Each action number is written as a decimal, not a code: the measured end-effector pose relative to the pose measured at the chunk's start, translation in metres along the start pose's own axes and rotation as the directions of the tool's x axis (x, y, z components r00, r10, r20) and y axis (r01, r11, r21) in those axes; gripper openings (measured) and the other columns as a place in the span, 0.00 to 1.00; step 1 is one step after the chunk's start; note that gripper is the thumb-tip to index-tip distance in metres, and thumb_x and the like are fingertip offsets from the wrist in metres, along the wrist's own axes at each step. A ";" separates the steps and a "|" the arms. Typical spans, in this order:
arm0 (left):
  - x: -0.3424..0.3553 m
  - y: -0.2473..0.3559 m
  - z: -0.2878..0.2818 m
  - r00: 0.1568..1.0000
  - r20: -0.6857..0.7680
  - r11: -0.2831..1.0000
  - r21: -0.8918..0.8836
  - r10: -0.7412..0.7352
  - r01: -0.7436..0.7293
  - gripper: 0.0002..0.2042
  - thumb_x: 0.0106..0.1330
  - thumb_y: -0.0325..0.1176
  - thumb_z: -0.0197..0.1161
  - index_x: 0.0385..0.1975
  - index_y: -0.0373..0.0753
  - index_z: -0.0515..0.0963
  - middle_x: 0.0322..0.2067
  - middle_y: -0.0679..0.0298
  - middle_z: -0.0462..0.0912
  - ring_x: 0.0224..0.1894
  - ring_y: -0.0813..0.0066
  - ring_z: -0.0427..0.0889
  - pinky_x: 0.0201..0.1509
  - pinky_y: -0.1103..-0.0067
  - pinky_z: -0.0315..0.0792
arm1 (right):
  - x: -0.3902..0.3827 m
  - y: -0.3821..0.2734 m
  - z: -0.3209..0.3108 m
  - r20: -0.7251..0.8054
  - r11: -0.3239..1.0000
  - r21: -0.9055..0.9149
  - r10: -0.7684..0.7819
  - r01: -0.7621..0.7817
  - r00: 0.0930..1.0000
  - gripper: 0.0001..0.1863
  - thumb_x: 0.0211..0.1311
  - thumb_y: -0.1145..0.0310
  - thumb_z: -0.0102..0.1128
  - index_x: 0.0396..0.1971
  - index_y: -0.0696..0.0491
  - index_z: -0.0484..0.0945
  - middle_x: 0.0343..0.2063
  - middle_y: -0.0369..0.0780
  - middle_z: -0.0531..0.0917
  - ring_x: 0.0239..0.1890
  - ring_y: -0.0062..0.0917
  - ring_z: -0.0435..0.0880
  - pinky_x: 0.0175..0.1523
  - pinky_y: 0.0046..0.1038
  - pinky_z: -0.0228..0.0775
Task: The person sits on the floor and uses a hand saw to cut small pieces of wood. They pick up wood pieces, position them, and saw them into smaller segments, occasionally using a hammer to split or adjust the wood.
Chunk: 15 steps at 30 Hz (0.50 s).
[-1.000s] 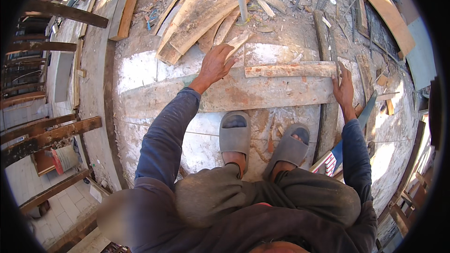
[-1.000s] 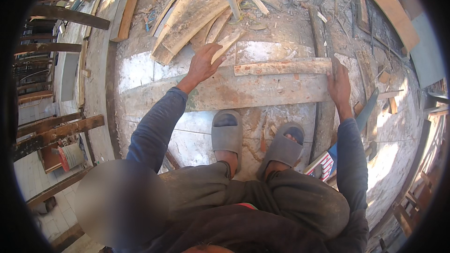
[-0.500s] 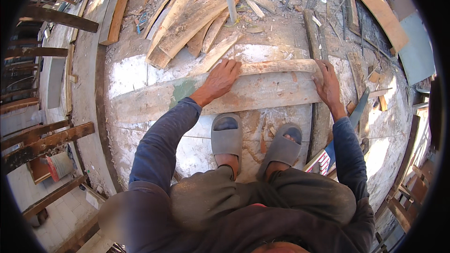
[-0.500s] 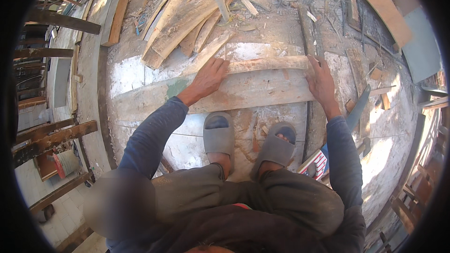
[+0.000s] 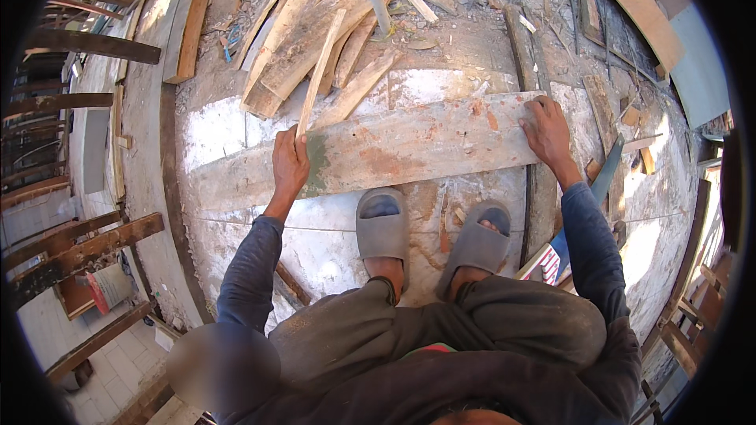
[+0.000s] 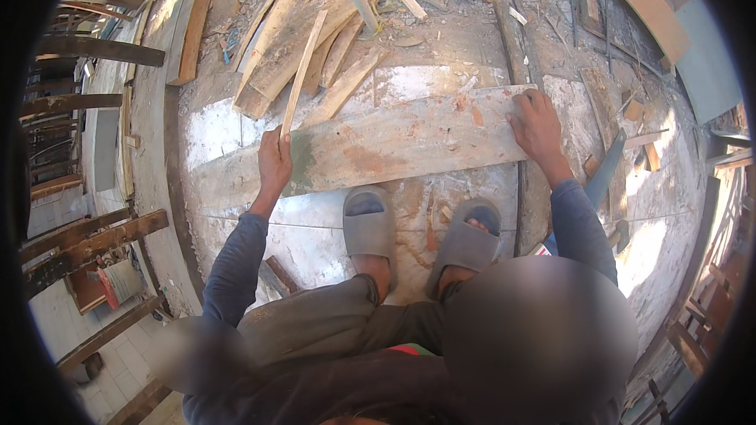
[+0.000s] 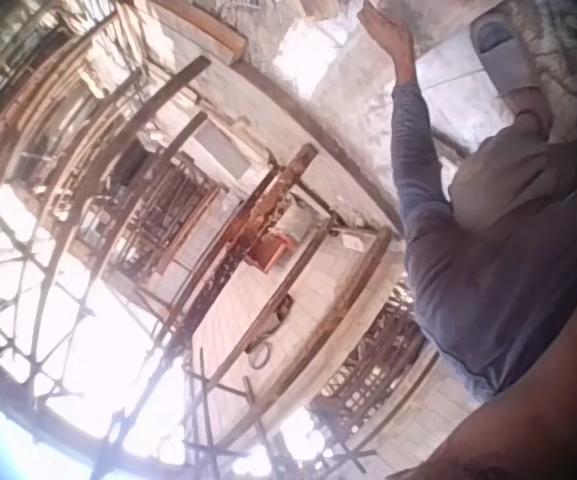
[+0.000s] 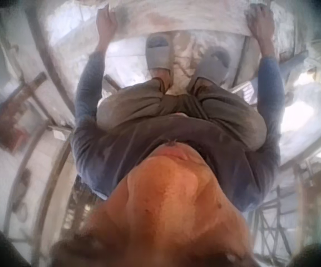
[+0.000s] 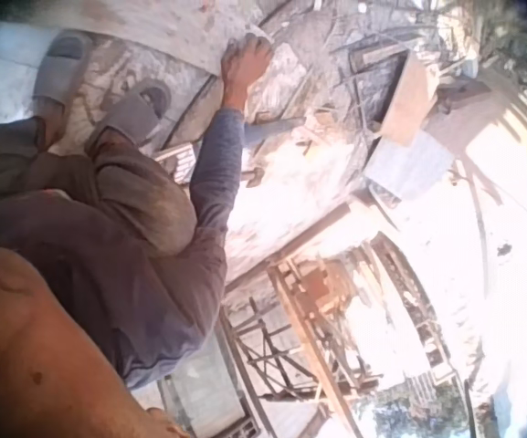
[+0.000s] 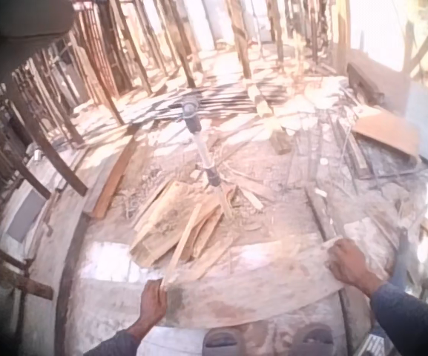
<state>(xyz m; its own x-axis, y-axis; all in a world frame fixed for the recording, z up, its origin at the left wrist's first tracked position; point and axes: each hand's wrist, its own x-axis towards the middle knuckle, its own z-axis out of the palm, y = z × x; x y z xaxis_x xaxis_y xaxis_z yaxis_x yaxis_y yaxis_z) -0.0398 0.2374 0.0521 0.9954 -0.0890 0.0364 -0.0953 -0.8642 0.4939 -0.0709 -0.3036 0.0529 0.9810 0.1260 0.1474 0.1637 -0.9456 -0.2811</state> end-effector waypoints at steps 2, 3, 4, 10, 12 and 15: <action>0.037 0.015 0.008 0.997 -0.061 0.998 -0.031 0.056 -0.058 0.18 0.73 0.35 0.57 0.56 0.29 0.74 0.44 0.45 0.76 0.46 0.46 0.77 0.50 0.60 0.71 | 0.003 -0.004 0.000 -0.009 0.998 -0.052 0.020 -0.021 1.000 0.20 0.55 0.69 0.69 0.48 0.53 0.77 0.50 0.45 0.76 0.54 0.44 0.75 0.58 0.41 0.70; 0.056 0.023 0.012 0.989 -0.110 0.994 -0.034 0.096 -0.101 0.18 0.72 0.35 0.58 0.56 0.29 0.74 0.44 0.45 0.76 0.46 0.46 0.77 0.51 0.60 0.71 | 0.005 -0.005 0.000 -0.001 0.999 -0.046 0.027 -0.027 1.000 0.20 0.55 0.69 0.69 0.48 0.54 0.77 0.51 0.45 0.76 0.54 0.44 0.75 0.58 0.41 0.70; 0.072 0.031 0.016 0.954 -0.249 0.985 0.008 0.168 -0.171 0.19 0.72 0.36 0.59 0.55 0.29 0.75 0.46 0.46 0.77 0.48 0.46 0.77 0.52 0.60 0.71 | 0.005 -0.006 0.000 0.007 0.999 -0.041 0.035 -0.035 0.999 0.20 0.55 0.69 0.69 0.48 0.54 0.77 0.51 0.45 0.76 0.55 0.44 0.75 0.59 0.41 0.69; 0.162 -0.022 -0.038 0.935 -0.349 0.983 0.184 0.058 0.007 0.15 0.68 0.35 0.63 0.51 0.34 0.81 0.52 0.46 0.79 0.56 0.48 0.78 0.58 0.60 0.72 | -0.006 -0.003 -0.001 0.002 1.000 -0.003 0.003 -0.003 1.000 0.23 0.56 0.69 0.69 0.52 0.54 0.75 0.55 0.47 0.75 0.59 0.46 0.72 0.62 0.42 0.68; 0.178 -0.063 -0.056 0.933 -0.342 0.933 0.286 -0.113 0.218 0.17 0.66 0.36 0.65 0.51 0.35 0.82 0.49 0.47 0.82 0.53 0.49 0.80 0.56 0.61 0.73 | -0.011 -0.001 -0.001 -0.012 1.000 0.013 -0.012 0.012 1.000 0.24 0.56 0.69 0.68 0.54 0.54 0.75 0.57 0.47 0.74 0.61 0.46 0.71 0.63 0.42 0.67; 0.178 -0.115 -0.066 0.962 -0.089 0.928 0.253 -0.259 0.273 0.19 0.63 0.40 0.68 0.50 0.34 0.83 0.43 0.47 0.86 0.46 0.52 0.85 0.51 0.63 0.76 | -0.014 0.001 -0.001 -0.006 0.999 0.022 -0.024 0.024 1.000 0.25 0.56 0.69 0.68 0.55 0.54 0.74 0.58 0.48 0.73 0.62 0.47 0.70 0.64 0.43 0.66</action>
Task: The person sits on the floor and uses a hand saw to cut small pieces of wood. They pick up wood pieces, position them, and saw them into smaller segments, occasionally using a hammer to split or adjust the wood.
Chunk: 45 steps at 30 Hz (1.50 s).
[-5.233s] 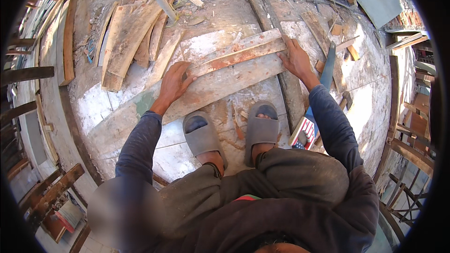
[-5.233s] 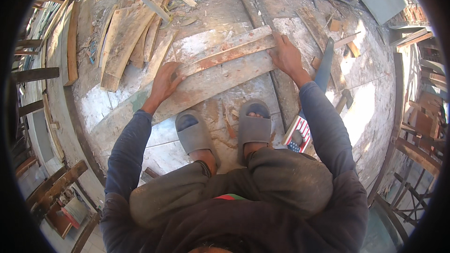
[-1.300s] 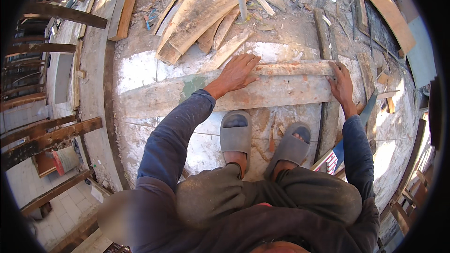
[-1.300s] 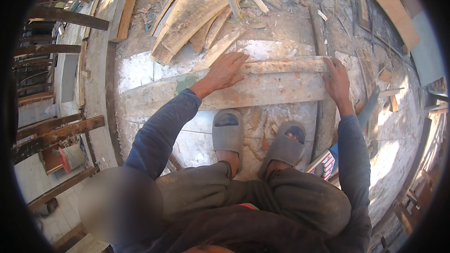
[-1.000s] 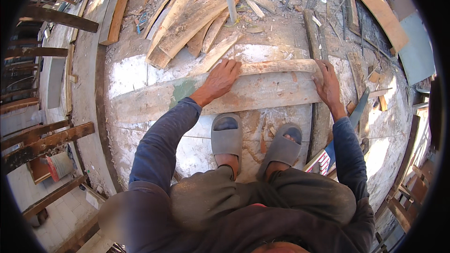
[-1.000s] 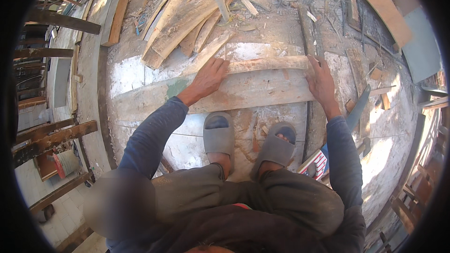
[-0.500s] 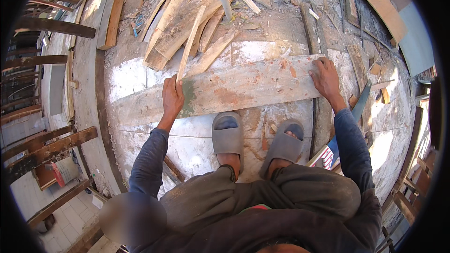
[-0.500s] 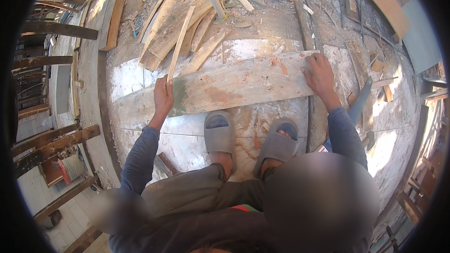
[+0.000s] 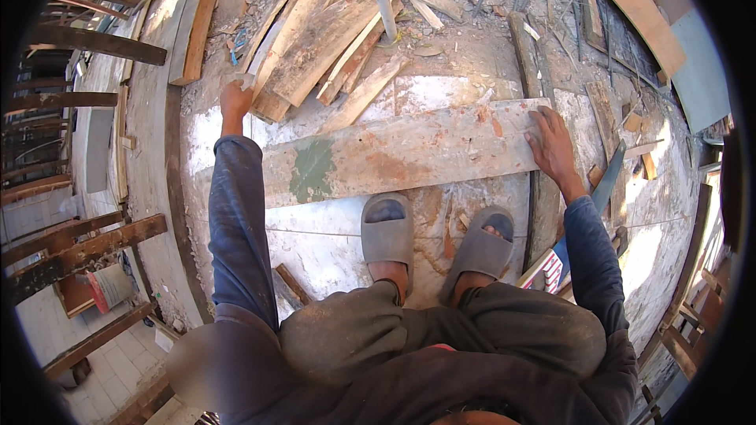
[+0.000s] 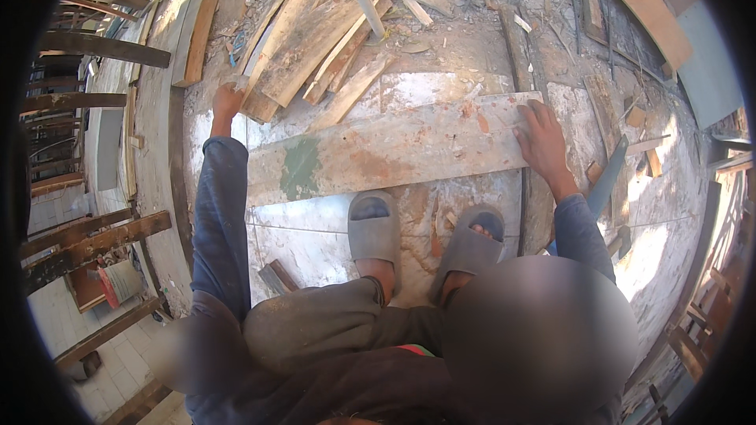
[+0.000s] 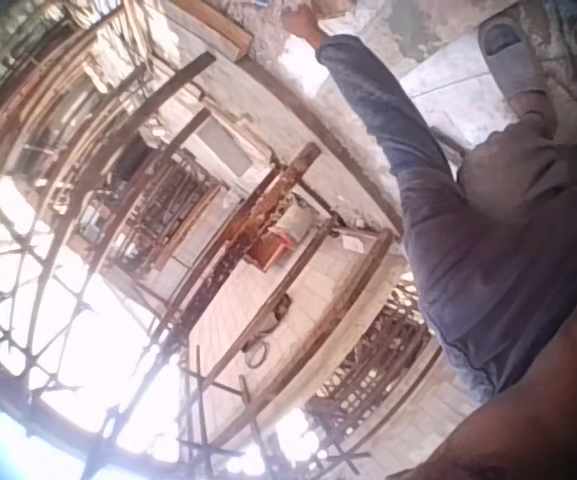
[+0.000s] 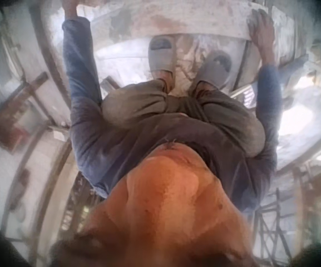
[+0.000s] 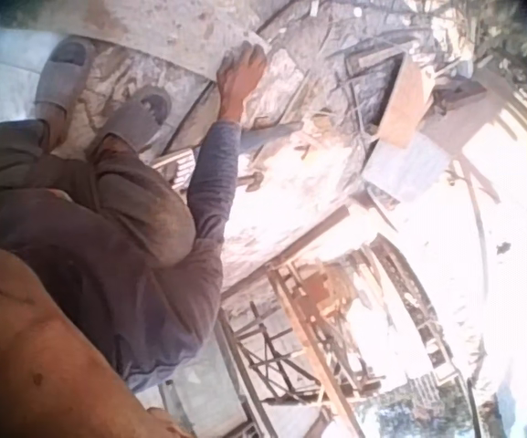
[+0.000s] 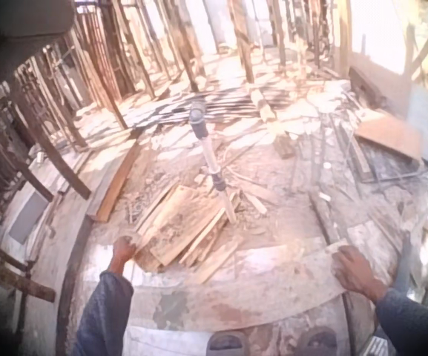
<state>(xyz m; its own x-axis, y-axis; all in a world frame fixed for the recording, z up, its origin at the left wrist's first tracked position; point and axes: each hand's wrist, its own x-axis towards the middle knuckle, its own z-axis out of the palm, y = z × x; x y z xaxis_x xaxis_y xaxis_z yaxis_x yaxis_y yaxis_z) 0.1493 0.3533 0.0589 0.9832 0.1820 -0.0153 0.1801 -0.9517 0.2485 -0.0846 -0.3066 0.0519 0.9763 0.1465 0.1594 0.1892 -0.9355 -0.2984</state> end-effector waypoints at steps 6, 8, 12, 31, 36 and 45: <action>-0.011 -0.018 0.016 0.995 0.093 0.988 -0.154 -0.017 0.031 0.18 0.63 0.42 0.69 0.46 0.36 0.86 0.35 0.49 0.88 0.37 0.54 0.88 0.44 0.65 0.77 | 0.004 -0.002 0.000 0.042 0.999 -0.027 0.024 -0.023 0.999 0.26 0.56 0.69 0.68 0.56 0.54 0.74 0.59 0.49 0.73 0.62 0.48 0.70 0.65 0.44 0.65; -0.014 -0.011 0.012 0.997 0.075 0.990 -0.138 -0.008 0.019 0.16 0.64 0.42 0.68 0.46 0.38 0.86 0.35 0.50 0.88 0.36 0.54 0.87 0.44 0.64 0.77 | 0.005 -0.003 0.000 0.051 0.999 -0.038 0.036 -0.034 0.998 0.26 0.56 0.69 0.68 0.56 0.54 0.74 0.59 0.49 0.73 0.62 0.48 0.70 0.65 0.44 0.65; -0.011 -0.002 0.000 0.975 -0.207 0.994 -0.056 0.077 -0.090 0.14 0.68 0.41 0.64 0.43 0.38 0.83 0.34 0.50 0.86 0.38 0.54 0.86 0.45 0.65 0.75 | 0.003 -0.004 0.000 0.020 1.000 -0.023 0.009 -0.008 1.000 0.26 0.56 0.69 0.68 0.56 0.54 0.73 0.59 0.49 0.73 0.62 0.48 0.70 0.65 0.43 0.66; -0.170 0.005 -0.028 0.975 0.222 0.748 -0.643 -0.025 0.165 0.23 0.75 0.43 0.61 0.15 0.41 0.71 0.17 0.79 0.65 0.22 0.88 0.56 0.25 0.80 0.51 | 0.004 0.019 0.003 -0.085 0.989 0.139 0.062 -0.049 0.994 0.17 0.62 0.69 0.64 0.50 0.54 0.77 0.51 0.46 0.78 0.57 0.45 0.76 0.60 0.40 0.70; -0.186 0.102 0.029 0.909 0.315 0.752 -0.659 0.272 0.004 0.25 0.72 0.47 0.64 0.14 0.40 0.69 0.15 0.76 0.63 0.21 0.87 0.57 0.23 0.79 0.54 | 0.016 0.031 0.003 -0.195 0.920 0.364 0.226 -0.144 0.954 0.13 0.67 0.68 0.60 0.48 0.56 0.79 0.44 0.48 0.82 0.49 0.45 0.82 0.55 0.38 0.73; -0.185 0.222 0.093 0.777 0.088 0.737 -0.395 0.624 -0.548 0.31 0.62 0.54 0.69 0.57 0.35 0.77 0.58 0.48 0.75 0.60 0.51 0.74 0.62 0.62 0.68 | -0.004 0.028 0.001 -0.103 0.882 0.347 0.374 -0.319 0.922 0.21 0.69 0.64 0.61 0.58 0.54 0.75 0.50 0.50 0.80 0.54 0.46 0.79 0.59 0.39 0.71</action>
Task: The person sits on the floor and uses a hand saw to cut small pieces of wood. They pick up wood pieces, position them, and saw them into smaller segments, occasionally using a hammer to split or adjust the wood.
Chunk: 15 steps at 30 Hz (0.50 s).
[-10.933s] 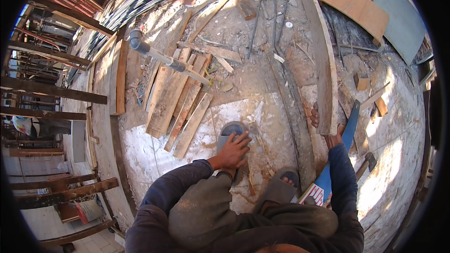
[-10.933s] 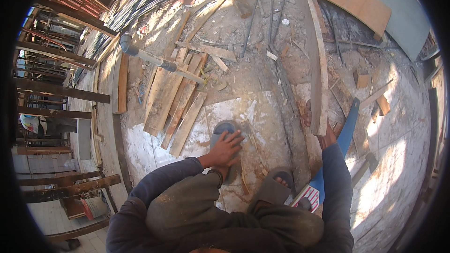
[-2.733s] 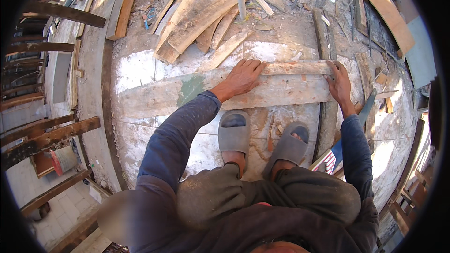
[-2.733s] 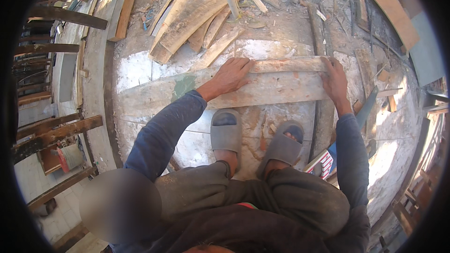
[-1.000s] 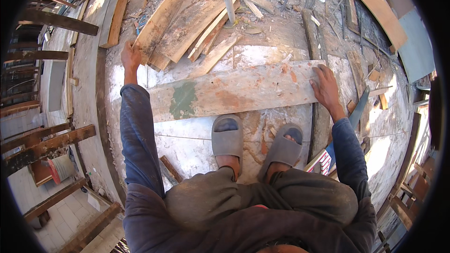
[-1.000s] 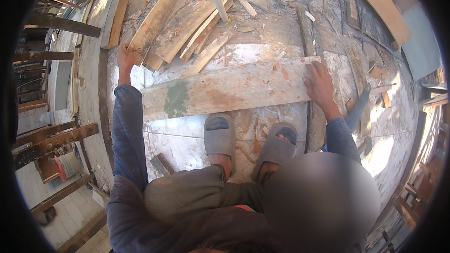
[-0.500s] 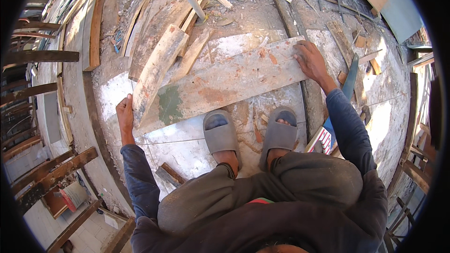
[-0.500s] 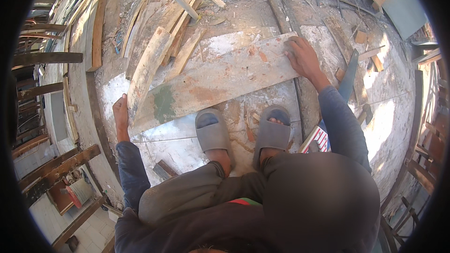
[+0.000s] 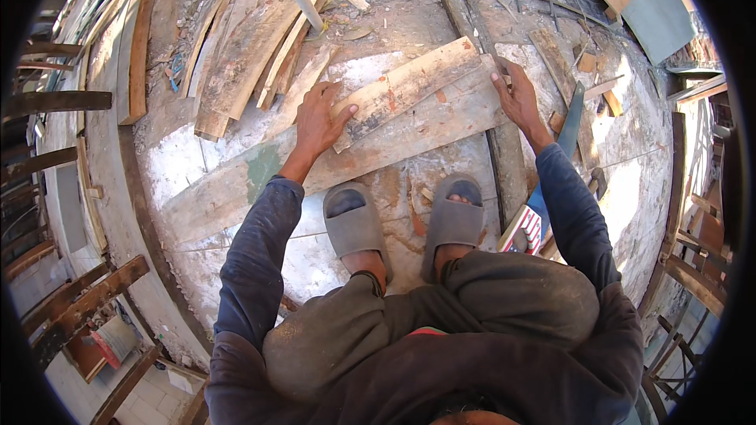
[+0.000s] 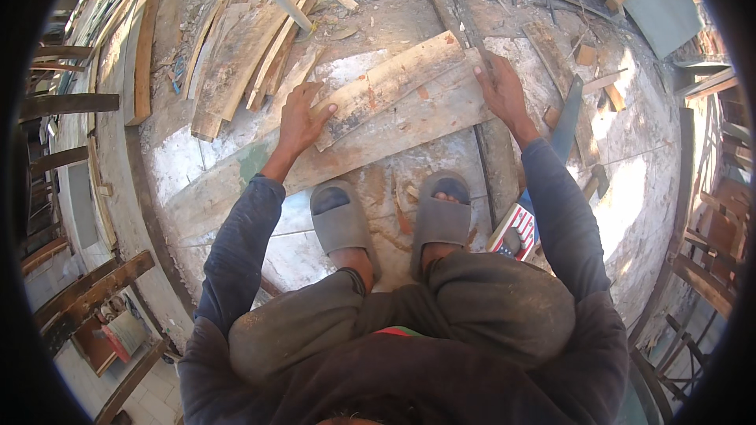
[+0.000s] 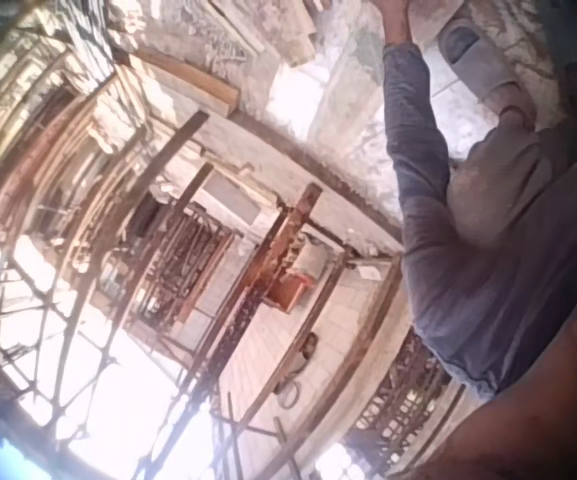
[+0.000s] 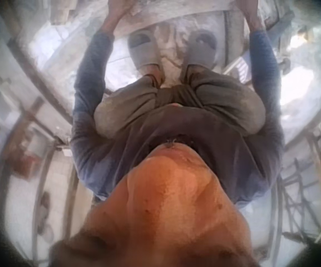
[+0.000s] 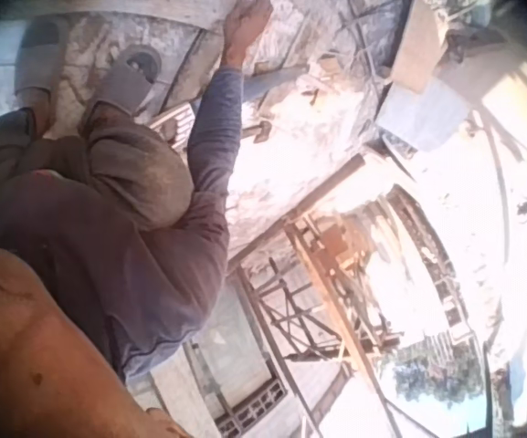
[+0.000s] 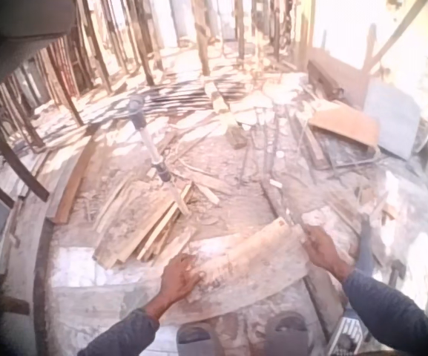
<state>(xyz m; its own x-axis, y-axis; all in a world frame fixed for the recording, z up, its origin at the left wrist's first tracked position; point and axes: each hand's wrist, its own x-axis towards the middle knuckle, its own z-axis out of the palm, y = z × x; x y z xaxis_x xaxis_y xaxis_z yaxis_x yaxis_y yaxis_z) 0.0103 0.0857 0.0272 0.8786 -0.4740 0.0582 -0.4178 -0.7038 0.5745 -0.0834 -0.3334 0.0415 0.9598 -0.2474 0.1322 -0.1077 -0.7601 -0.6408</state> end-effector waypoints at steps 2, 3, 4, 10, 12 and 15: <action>-0.007 -0.002 0.002 0.999 0.043 0.997 -0.067 -0.033 0.036 0.40 0.59 0.57 0.71 0.65 0.34 0.69 0.64 0.46 0.69 0.67 0.48 0.67 0.68 0.58 0.62 | -0.006 0.000 0.000 0.036 0.997 -0.043 -0.062 0.064 0.997 0.24 0.68 0.63 0.62 0.62 0.53 0.73 0.53 0.50 0.79 0.56 0.46 0.78 0.61 0.40 0.70; -0.013 -0.003 0.001 0.998 0.046 0.999 -0.005 -0.041 0.041 0.44 0.57 0.58 0.72 0.66 0.33 0.67 0.64 0.45 0.69 0.67 0.48 0.66 0.69 0.58 0.61 | -0.007 0.000 0.000 0.062 0.994 -0.063 -0.085 0.089 0.994 0.26 0.67 0.63 0.63 0.63 0.52 0.72 0.54 0.50 0.78 0.57 0.46 0.77 0.62 0.40 0.69; -0.022 -0.005 -0.001 0.998 0.050 0.997 0.058 -0.047 0.044 0.47 0.55 0.59 0.73 0.68 0.32 0.64 0.64 0.45 0.68 0.68 0.48 0.65 0.70 0.58 0.59 | -0.008 -0.001 -0.001 0.073 0.990 -0.088 -0.101 0.107 0.992 0.28 0.65 0.63 0.64 0.64 0.51 0.71 0.56 0.49 0.77 0.59 0.45 0.75 0.64 0.39 0.68; -0.057 -0.008 -0.018 0.989 0.136 0.979 0.203 -0.056 0.027 0.53 0.47 0.60 0.77 0.69 0.33 0.62 0.66 0.46 0.67 0.69 0.50 0.63 0.73 0.59 0.54 | 0.004 -0.005 0.006 0.079 0.961 -0.208 -0.167 0.180 0.983 0.31 0.61 0.61 0.67 0.63 0.52 0.72 0.60 0.50 0.74 0.64 0.46 0.70 0.67 0.40 0.64; -0.059 -0.010 -0.020 0.987 0.155 0.981 0.192 -0.036 0.005 0.52 0.46 0.58 0.78 0.68 0.33 0.63 0.65 0.48 0.67 0.69 0.51 0.64 0.73 0.59 0.54 | 0.010 -0.007 0.013 0.093 0.947 -0.248 -0.189 0.206 0.978 0.32 0.60 0.59 0.69 0.63 0.53 0.72 0.60 0.51 0.73 0.64 0.48 0.70 0.68 0.41 0.63; -0.055 -0.013 -0.020 0.991 0.133 0.990 0.139 0.012 -0.031 0.51 0.44 0.56 0.79 0.67 0.34 0.64 0.65 0.50 0.68 0.68 0.52 0.65 0.71 0.59 0.55 | 0.014 -0.008 0.024 0.097 0.950 -0.254 -0.162 0.182 0.982 0.33 0.59 0.57 0.69 0.62 0.56 0.72 0.61 0.52 0.72 0.64 0.49 0.69 0.69 0.42 0.61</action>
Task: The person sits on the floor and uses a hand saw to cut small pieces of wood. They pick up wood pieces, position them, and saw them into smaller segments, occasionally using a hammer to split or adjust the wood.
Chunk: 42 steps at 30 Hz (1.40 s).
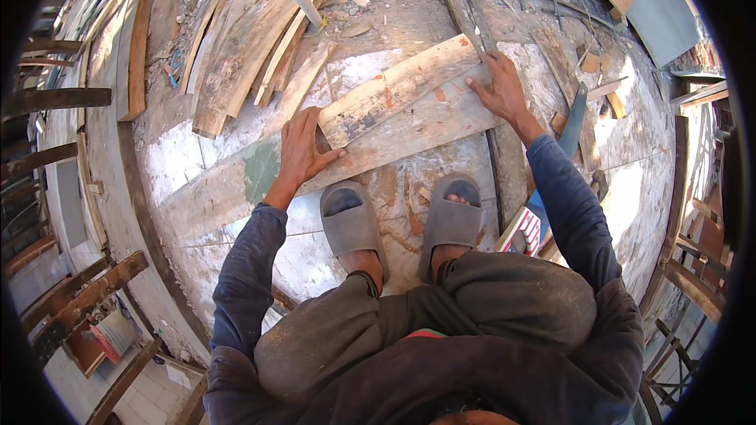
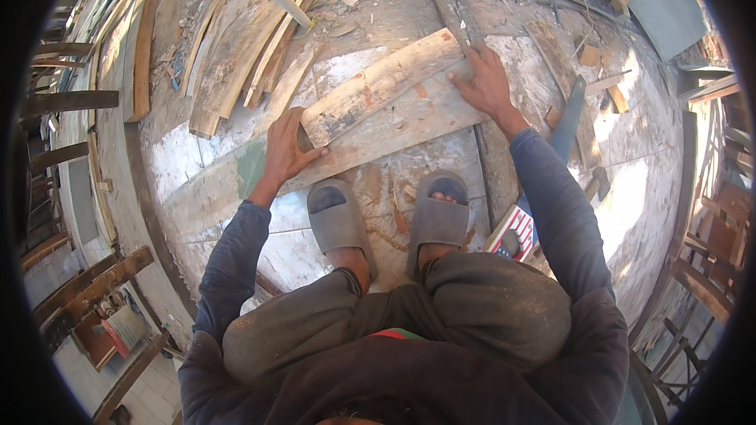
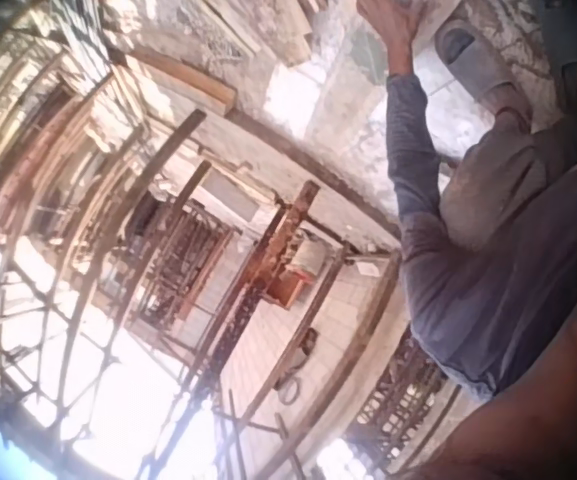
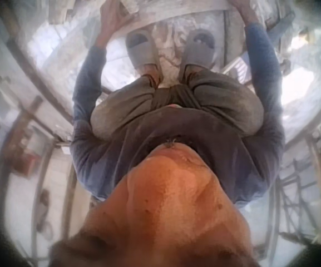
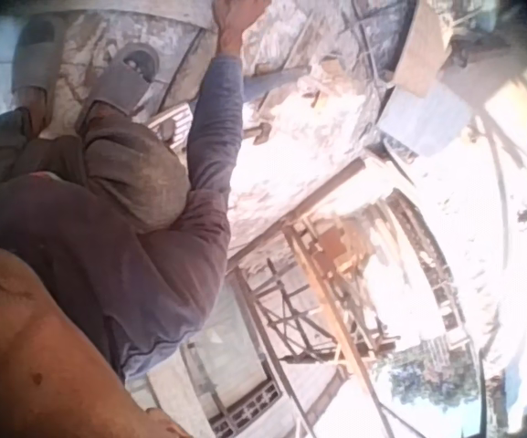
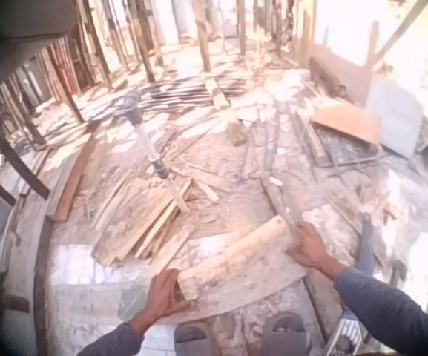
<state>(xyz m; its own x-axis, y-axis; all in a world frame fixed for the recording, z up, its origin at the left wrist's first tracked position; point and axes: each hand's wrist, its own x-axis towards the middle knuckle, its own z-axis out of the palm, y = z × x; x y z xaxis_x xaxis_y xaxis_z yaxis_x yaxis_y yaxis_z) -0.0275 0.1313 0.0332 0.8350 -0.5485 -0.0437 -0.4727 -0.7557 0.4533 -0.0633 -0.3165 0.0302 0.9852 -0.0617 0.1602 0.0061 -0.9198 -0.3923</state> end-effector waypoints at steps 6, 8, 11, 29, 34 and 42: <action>0.010 0.004 0.001 0.998 0.057 1.000 -0.012 0.024 -0.024 0.50 0.44 0.52 0.80 0.67 0.35 0.65 0.65 0.50 0.68 0.68 0.51 0.66 0.71 0.59 0.56 | -0.020 -0.001 0.001 -0.087 0.986 0.115 0.128 -0.118 0.988 0.27 0.61 0.59 0.68 0.54 0.60 0.75 0.59 0.54 0.74 0.61 0.48 0.72 0.66 0.41 0.65; 0.016 0.007 0.005 0.998 0.048 0.999 -0.010 0.044 -0.044 0.49 0.44 0.50 0.81 0.67 0.34 0.64 0.65 0.48 0.68 0.68 0.49 0.65 0.72 0.61 0.58 | -0.028 0.003 -0.004 -0.056 0.969 0.159 0.200 -0.189 0.978 0.24 0.62 0.60 0.67 0.52 0.60 0.75 0.55 0.54 0.76 0.58 0.47 0.75 0.63 0.40 0.67; 0.024 0.006 0.005 0.996 0.080 0.998 -0.051 0.036 -0.032 0.50 0.42 0.51 0.81 0.67 0.36 0.65 0.65 0.51 0.69 0.67 0.51 0.67 0.70 0.59 0.56 | -0.033 0.009 -0.010 -0.022 0.952 0.162 0.269 -0.262 0.963 0.21 0.62 0.61 0.67 0.49 0.60 0.77 0.49 0.53 0.79 0.52 0.46 0.79 0.57 0.41 0.71; 0.039 -0.012 0.001 0.987 0.110 0.954 -0.265 -0.114 0.139 0.37 0.62 0.54 0.69 0.65 0.35 0.69 0.60 0.47 0.77 0.62 0.49 0.76 0.66 0.63 0.68 | -0.030 0.026 -0.011 -0.067 0.891 0.316 0.364 -0.326 0.929 0.16 0.66 0.65 0.63 0.48 0.59 0.78 0.41 0.50 0.87 0.42 0.38 0.89 0.47 0.36 0.78; 0.059 -0.024 0.003 0.926 0.296 0.954 -0.116 -0.232 0.276 0.34 0.63 0.65 0.59 0.49 0.34 0.81 0.43 0.45 0.84 0.48 0.50 0.83 0.52 0.62 0.74 | -0.039 0.022 -0.017 -0.037 0.870 0.318 0.409 -0.377 0.912 0.19 0.66 0.61 0.63 0.50 0.59 0.77 0.41 0.50 0.87 0.42 0.39 0.88 0.47 0.37 0.78; 0.081 -0.019 0.011 0.929 0.303 0.937 -0.206 -0.212 0.281 0.36 0.57 0.71 0.61 0.25 0.34 0.82 0.23 0.51 0.80 0.27 0.59 0.78 0.33 0.64 0.67 | -0.063 0.039 -0.036 -0.133 0.869 0.269 0.460 -0.415 0.878 0.22 0.67 0.57 0.62 0.51 0.59 0.77 0.41 0.51 0.86 0.42 0.41 0.88 0.47 0.37 0.77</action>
<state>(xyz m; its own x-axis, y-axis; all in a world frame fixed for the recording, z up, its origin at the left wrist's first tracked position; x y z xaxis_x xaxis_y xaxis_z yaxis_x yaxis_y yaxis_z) 0.0462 0.0972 0.0108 0.7907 -0.4576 -0.4066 -0.1503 -0.7890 0.5957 -0.1311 -0.3621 0.0378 0.8450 -0.5287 0.0807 -0.3569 -0.6698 -0.6512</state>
